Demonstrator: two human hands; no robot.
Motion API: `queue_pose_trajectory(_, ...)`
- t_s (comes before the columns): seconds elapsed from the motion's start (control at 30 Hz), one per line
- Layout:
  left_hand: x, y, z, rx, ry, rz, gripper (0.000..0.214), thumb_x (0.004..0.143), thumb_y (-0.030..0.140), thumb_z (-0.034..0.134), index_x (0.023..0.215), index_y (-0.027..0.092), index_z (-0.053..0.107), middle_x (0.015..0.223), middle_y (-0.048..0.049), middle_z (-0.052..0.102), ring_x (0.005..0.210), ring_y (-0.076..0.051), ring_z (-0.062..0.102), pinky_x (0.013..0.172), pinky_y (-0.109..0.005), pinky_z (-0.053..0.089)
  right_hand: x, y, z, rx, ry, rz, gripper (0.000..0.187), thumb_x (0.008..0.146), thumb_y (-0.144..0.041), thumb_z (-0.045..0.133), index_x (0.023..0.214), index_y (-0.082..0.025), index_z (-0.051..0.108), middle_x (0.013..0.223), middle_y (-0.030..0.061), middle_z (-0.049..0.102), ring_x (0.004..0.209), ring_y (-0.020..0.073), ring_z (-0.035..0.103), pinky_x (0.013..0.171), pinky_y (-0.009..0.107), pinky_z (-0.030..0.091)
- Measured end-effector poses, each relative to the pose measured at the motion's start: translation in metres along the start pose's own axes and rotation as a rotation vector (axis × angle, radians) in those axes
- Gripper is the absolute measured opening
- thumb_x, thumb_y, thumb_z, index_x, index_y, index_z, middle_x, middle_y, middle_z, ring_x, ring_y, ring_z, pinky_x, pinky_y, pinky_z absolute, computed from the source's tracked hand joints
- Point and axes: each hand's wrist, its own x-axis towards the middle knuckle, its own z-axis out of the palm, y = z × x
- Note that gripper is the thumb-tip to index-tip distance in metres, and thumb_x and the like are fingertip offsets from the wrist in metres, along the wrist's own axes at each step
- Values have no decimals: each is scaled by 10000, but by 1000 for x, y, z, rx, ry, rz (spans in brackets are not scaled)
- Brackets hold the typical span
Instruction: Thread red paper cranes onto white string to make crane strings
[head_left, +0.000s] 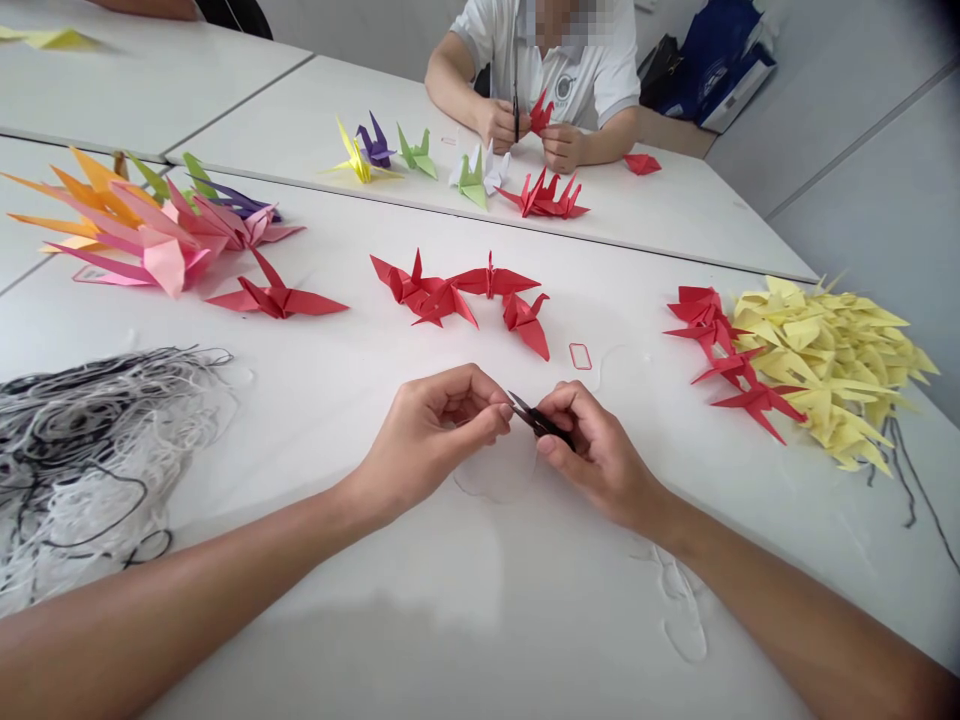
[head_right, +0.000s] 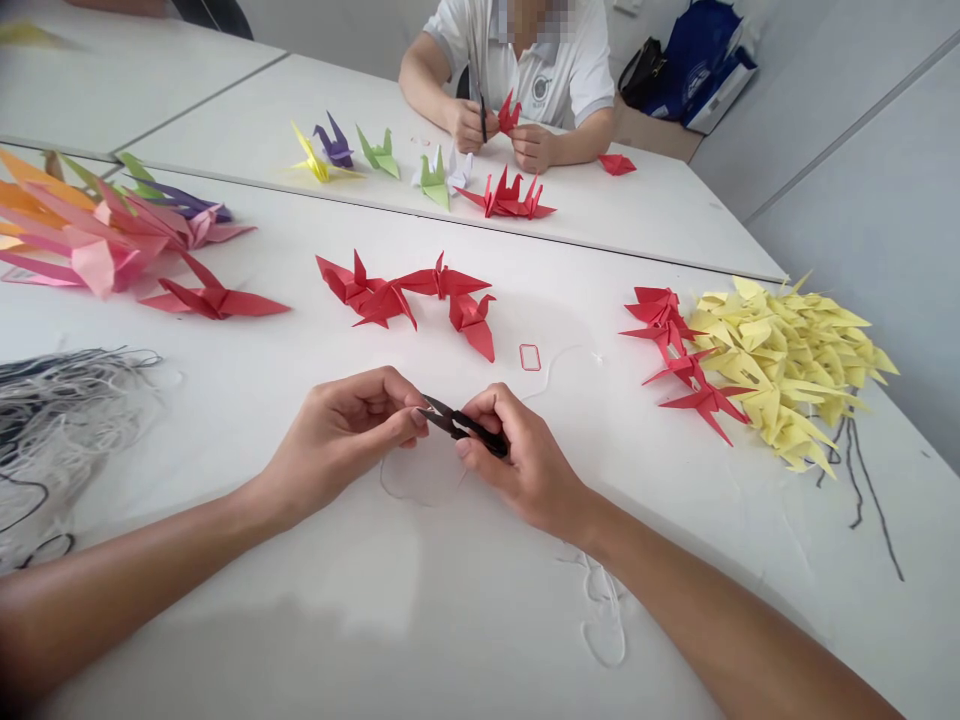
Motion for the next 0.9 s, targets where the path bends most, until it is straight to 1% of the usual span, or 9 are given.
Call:
queue_pose_trajectory(0.17,0,1,1,41,13,-8,106,854,264,625,795,176,638,736,-1,658,675,-117,613,615,-216,506,0,0,0,-14,-2,6,154,911,-343,600,922,-239,486,767,-26,335,637,128,339,528,262,292)
queue_pose_trajectory(0.43,0,1,1,40,-17,-22,83,856,198,585,788,172,626,732,6,665,665,-105,603,619,-207,494,0,0,0,-26,16,-32,162,908,-322,617,891,-239,480,761,-31,341,641,124,346,547,260,305)
queue_pose_trajectory(0.63,-1,0,1,43,-23,-12,87,865,200,579,795,172,622,745,2,663,678,-108,594,624,-213,488,0,-2,0,-54,22,-40,157,909,-317,604,882,-232,475,759,-30,354,637,126,359,554,266,308)
queue_pose_trajectory(0.9,-1,0,1,91,3,-19,98,860,239,596,790,176,621,728,-1,647,652,-110,577,583,-209,458,0,-2,-2,-84,15,-24,169,922,-318,587,869,-229,453,751,-33,344,616,120,348,543,267,284)
